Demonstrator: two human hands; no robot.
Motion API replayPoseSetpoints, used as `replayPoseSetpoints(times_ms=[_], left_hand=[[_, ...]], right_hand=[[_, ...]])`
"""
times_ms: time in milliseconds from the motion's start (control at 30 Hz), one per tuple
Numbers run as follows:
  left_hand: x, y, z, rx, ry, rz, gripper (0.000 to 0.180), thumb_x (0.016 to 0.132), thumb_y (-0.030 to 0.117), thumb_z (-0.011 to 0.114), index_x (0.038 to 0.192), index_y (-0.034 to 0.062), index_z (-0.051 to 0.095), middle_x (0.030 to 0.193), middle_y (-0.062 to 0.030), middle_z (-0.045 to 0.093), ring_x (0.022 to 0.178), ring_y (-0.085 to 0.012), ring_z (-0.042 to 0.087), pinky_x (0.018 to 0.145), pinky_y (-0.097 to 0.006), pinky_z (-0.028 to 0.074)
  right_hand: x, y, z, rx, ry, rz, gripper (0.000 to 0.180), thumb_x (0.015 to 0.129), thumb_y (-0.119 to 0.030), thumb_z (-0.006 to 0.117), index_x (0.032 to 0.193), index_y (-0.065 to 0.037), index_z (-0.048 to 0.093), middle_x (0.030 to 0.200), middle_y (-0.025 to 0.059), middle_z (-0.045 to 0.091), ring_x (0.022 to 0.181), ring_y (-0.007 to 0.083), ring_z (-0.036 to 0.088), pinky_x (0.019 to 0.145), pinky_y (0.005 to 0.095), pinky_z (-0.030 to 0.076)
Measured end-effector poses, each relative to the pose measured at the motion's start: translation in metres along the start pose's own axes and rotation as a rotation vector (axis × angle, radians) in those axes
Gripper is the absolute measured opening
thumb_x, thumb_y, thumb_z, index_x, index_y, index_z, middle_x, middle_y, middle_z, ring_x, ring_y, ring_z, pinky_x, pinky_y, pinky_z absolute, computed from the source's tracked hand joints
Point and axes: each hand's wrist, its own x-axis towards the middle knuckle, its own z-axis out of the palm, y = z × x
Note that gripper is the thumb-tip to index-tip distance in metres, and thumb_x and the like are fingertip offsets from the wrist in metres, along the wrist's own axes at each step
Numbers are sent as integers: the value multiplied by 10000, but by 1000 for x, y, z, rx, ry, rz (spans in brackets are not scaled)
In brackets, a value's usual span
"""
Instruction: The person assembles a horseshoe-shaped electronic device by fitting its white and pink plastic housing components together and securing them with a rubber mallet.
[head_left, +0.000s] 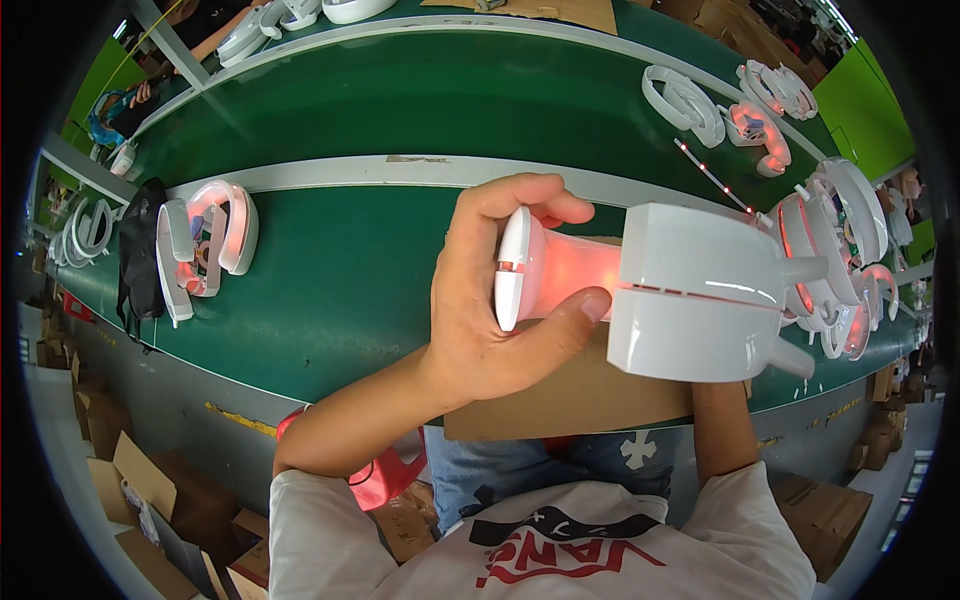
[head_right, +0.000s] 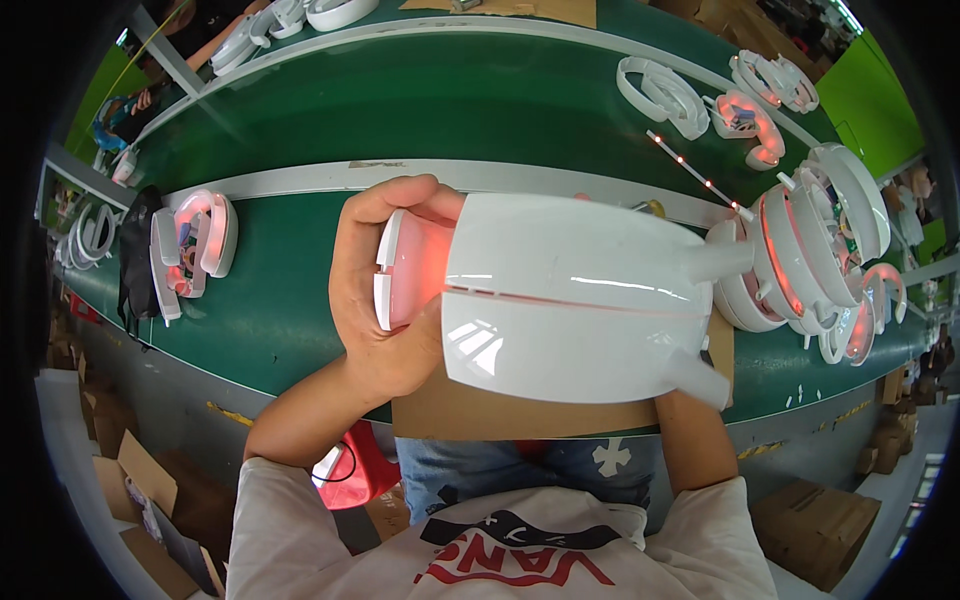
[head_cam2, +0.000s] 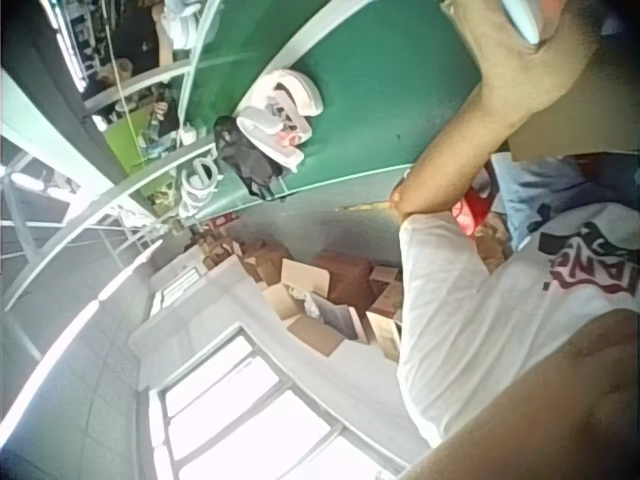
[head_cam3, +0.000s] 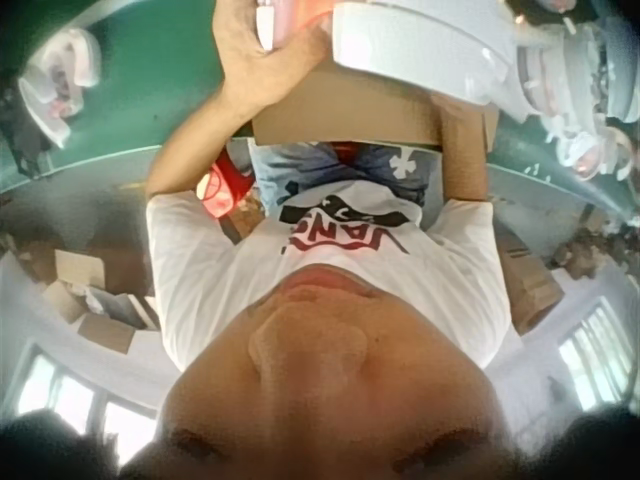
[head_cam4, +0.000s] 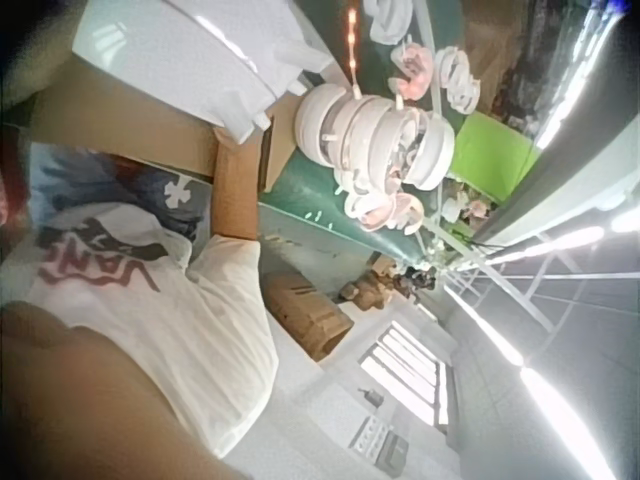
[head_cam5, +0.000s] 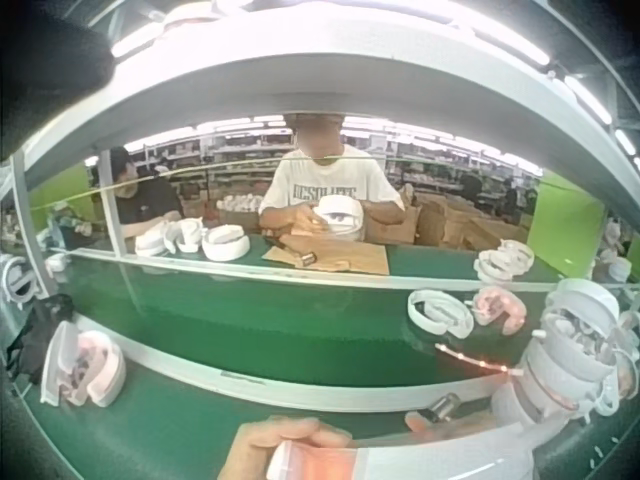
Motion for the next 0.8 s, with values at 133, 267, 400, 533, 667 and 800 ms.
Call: replayPoseSetpoints(times_ms=[133, 267, 400, 533, 667, 800], left_hand=[[4, 1, -9, 41, -20, 74, 312, 883, -24, 610, 1173, -18, 494, 1061, -176, 646, 1034, -282, 639, 945, -418, 506], [5, -4, -14, 81, -39, 138, 245, 877, -55, 589, 1102, -11, 504, 1011, -188, 654, 1022, -325, 658, 932, -448, 517], [7, -5, -19, 115, -35, 206, 265, 836, -39, 671, 1072, -27, 552, 1065, -212, 669, 1079, -339, 668, 910, -416, 530], [15, -1, -14, 90, -113, 340, 462, 896, 84, 699, 1273, -91, 497, 1285, -349, 586, 1266, -435, 568, 1054, -507, 454], [24, -1, -18, 284, -223, 513, 900, 828, 408, 816, 1421, -119, 391, 1361, -401, 504, 1326, -494, 491, 1108, -544, 376], [26, 0, -22, 228, -299, 477, 945, 786, 399, 850, 1452, -70, 372, 1336, -354, 551, 1371, -486, 441, 1115, -560, 363]], right_hand=[[28, 10, -3, -740, -503, -508, 362, 1040, -178, 522, 1329, 40, 523, 1371, 184, 570, 1203, 192, 598, 1146, 359, 410], [16, 12, 8, -612, -414, -372, 381, 1044, -115, 478, 1388, 49, 479, 1400, 195, 553, 1257, 214, 575, 1178, 372, 370], [15, 5, -3, -553, -509, -392, 402, 1037, -80, 474, 1412, 64, 451, 1414, 202, 548, 1271, 224, 571, 1180, 384, 366], [7, -7, -18, -581, -384, -227, 425, 928, -192, 700, 1300, -151, 499, 1406, 100, 525, 1420, 275, 416, 1209, 452, 307], [10, -14, -24, -428, -385, -125, 500, 905, -150, 669, 1361, -139, 466, 1462, 98, 467, 1413, 279, 428, 1203, 442, 327], [10, -26, -23, -284, -376, -20, 579, 881, -108, 638, 1422, -127, 432, 1517, 96, 409, 1407, 282, 441, 1197, 433, 346]])
